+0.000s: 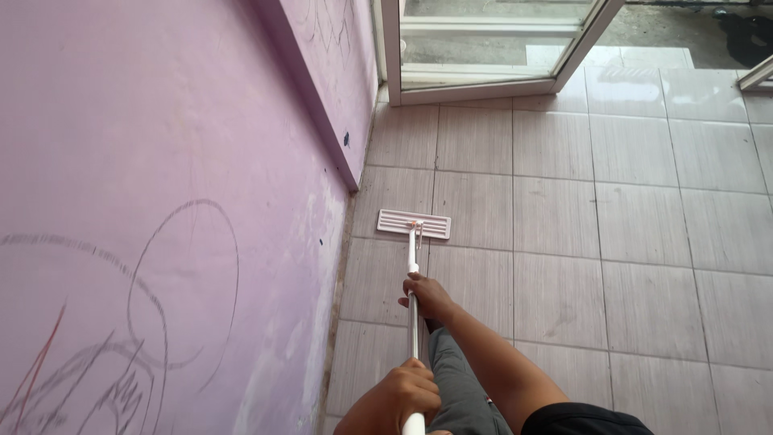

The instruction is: The person mops a tiled floor using a flat mop, moving the mop head back and forth across the tiles and into the corner near a glass door.

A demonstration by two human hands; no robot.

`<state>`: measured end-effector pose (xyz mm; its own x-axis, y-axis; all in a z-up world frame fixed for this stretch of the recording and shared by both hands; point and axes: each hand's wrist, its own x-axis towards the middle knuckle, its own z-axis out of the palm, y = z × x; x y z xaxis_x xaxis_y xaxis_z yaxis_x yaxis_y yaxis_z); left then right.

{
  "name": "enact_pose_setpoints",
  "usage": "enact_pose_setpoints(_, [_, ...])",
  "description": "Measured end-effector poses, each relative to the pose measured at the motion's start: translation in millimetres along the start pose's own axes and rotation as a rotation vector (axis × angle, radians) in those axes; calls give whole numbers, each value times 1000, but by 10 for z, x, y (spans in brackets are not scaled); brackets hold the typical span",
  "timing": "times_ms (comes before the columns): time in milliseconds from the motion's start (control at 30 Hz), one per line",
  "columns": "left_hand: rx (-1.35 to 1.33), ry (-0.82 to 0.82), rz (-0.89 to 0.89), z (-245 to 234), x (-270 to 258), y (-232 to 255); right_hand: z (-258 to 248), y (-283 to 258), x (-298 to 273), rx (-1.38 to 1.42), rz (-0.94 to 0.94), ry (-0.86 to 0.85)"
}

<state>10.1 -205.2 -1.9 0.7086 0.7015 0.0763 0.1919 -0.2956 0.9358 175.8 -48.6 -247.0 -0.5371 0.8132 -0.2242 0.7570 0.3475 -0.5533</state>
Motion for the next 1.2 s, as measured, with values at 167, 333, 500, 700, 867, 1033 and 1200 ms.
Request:
enact_pose_setpoints(167, [-13, 22, 112, 644, -530, -194, 265, -390, -674, 53, 54, -32])
enact_pose_setpoints(333, [3, 37, 174, 961, -448, -180, 239, -276, -901, 59, 24, 38])
enact_pose_setpoints(500, [-73, 99, 147, 704, -33, 29, 111, 5, -684, 50, 65, 66])
enact_pose_setpoints(700, [-47, 91, 87, 640, 896, -209, -376, 712, -173, 54, 285, -7])
enact_pose_setpoints(867, [-54, 92, 79, 324, 1734, -280, -716, 1486, 354, 21, 209, 71])
enact_pose_setpoints(1033, [-67, 136, 37, -78, 2318, -241, -1044, 1893, 820, -11, 195, 110])
enact_pose_setpoints(1200, [-70, 226, 52, -249, 2646, -339, -1406, 1990, 1103, -16, 209, 78])
